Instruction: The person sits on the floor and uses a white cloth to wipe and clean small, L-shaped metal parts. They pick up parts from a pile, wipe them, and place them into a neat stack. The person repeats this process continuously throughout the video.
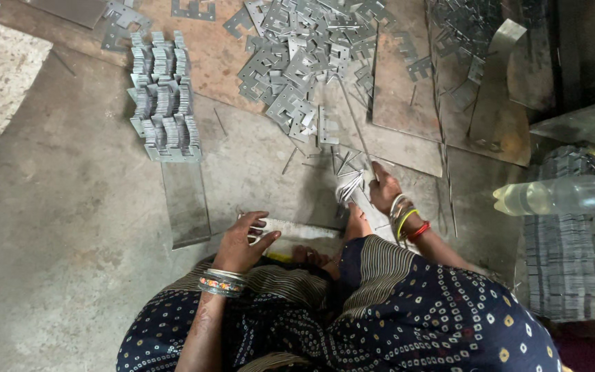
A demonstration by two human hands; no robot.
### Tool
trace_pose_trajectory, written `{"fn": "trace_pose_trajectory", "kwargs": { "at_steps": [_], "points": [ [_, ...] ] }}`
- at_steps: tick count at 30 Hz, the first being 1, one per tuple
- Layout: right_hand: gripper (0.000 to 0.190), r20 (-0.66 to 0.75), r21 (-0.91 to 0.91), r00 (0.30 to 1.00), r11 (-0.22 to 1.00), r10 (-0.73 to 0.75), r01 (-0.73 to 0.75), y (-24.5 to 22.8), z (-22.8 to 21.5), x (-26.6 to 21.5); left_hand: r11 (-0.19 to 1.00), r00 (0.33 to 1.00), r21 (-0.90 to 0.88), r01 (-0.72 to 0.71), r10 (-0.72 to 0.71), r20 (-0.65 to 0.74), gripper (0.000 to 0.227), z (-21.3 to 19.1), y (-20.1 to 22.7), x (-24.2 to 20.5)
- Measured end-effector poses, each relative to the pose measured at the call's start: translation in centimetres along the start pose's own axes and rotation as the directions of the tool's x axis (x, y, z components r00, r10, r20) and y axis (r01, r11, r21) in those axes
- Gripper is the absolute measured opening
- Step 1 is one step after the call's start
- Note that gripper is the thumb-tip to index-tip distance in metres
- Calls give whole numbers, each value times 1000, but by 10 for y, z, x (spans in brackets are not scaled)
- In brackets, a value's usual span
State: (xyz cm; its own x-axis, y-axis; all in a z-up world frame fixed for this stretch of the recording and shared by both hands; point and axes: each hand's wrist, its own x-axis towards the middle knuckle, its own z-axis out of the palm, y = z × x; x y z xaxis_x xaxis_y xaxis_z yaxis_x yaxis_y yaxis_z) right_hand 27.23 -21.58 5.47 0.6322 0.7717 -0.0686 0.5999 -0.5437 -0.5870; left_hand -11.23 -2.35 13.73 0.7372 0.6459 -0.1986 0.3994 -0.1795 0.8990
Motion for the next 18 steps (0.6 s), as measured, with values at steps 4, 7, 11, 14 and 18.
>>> {"fn": "trace_pose_trajectory", "kwargs": {
  "at_steps": [4, 7, 11, 14, 18],
  "points": [
    [58, -2, -38, 990, 989, 144, -144, -6, -4, 3, 997, 997, -15, 74, -74, -19, 55, -4, -5, -6],
    [53, -162, -113, 978, 983, 129, -148, 17, -25, 28, 995, 995, -16, 100, -101, -25, 55, -9, -4, -8],
    [53, -173, -120, 974, 978, 147, -169, 48, -39, 41, 995, 995, 5, 101, -101, -6, 56, -9, -2, -5],
    [55, -154, -240, 984, 969, -91, 52, 47, -28, 23, 997, 997, 26, 76, -77, 6, 56, -5, 0, -1],
    [57, 49, 5, 999, 1000, 14, -14, 19, -4, -16, 999, 999, -2, 34, -34, 13, 56, -2, -3, 1]
  ]
}}
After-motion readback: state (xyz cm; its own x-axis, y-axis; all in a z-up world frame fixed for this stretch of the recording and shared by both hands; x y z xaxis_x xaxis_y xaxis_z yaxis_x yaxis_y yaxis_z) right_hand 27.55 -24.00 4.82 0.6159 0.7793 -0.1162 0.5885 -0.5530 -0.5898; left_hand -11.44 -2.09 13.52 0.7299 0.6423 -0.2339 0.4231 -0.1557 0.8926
